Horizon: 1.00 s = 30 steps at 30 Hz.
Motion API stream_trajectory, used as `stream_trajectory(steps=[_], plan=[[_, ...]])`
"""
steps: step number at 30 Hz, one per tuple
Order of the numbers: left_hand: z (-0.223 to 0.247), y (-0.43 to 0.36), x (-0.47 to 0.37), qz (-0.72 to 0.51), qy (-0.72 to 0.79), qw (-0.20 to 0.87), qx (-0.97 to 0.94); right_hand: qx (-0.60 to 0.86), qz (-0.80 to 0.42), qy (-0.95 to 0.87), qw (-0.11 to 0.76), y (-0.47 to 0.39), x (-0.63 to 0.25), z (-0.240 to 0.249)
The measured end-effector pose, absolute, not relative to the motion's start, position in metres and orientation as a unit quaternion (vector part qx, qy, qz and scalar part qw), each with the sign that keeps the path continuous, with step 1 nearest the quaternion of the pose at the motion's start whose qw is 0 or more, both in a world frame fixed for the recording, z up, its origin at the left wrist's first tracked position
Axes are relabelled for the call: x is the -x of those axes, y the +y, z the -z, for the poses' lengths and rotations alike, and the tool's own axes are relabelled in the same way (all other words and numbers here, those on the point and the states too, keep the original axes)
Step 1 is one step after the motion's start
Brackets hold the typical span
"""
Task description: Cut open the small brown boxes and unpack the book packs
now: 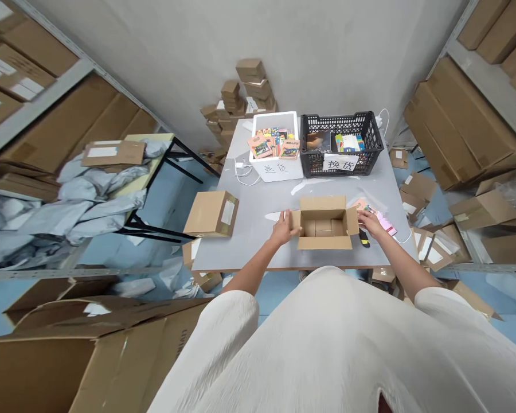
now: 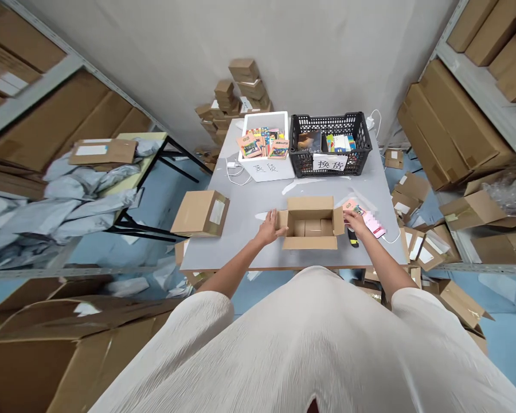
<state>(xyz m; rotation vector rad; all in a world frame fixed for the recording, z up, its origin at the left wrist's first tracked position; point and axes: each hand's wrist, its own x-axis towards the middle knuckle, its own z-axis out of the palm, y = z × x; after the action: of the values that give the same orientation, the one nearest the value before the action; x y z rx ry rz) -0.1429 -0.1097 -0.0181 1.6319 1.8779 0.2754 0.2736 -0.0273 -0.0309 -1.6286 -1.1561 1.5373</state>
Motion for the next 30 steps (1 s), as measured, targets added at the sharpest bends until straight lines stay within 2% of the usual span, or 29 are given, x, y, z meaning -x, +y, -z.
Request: stream_trajectory(steps=[3,6,11,15,23,30], plan=[[0.013,-0.114,0.144,-0.22,0.708,0.382,-0.552,0.616,-0.579,-0.459,0.272,-0.034,-0.267,0.024],[0.005,-0.118,0.141,-0.288,0.662,0.398,-0.566,0.626,-0.565,-0.473,0.256,-0.038,-0.259,0.023],[0.006,-0.129,0.128,-0.242,0.606,0.45,-0.61,0.642,-0.544,-0.485,0.237,-0.044,-0.244,0.027],[0.012,-0.133,0.114,-0.259,0.59,0.471,-0.603,0.631,-0.545,-0.501,0.229,-0.05,-0.237,0.024],[-0.011,-0.121,0.119,-0.284,0.564,0.38,-0.676,0.614,-0.496,-0.553,0.267,-0.043,-0.232,-0.005],[-0.017,-0.104,0.163,-0.256,0.608,0.314,-0.683,0.554,-0.506,-0.592,0.295,-0.024,-0.166,-0.013]])
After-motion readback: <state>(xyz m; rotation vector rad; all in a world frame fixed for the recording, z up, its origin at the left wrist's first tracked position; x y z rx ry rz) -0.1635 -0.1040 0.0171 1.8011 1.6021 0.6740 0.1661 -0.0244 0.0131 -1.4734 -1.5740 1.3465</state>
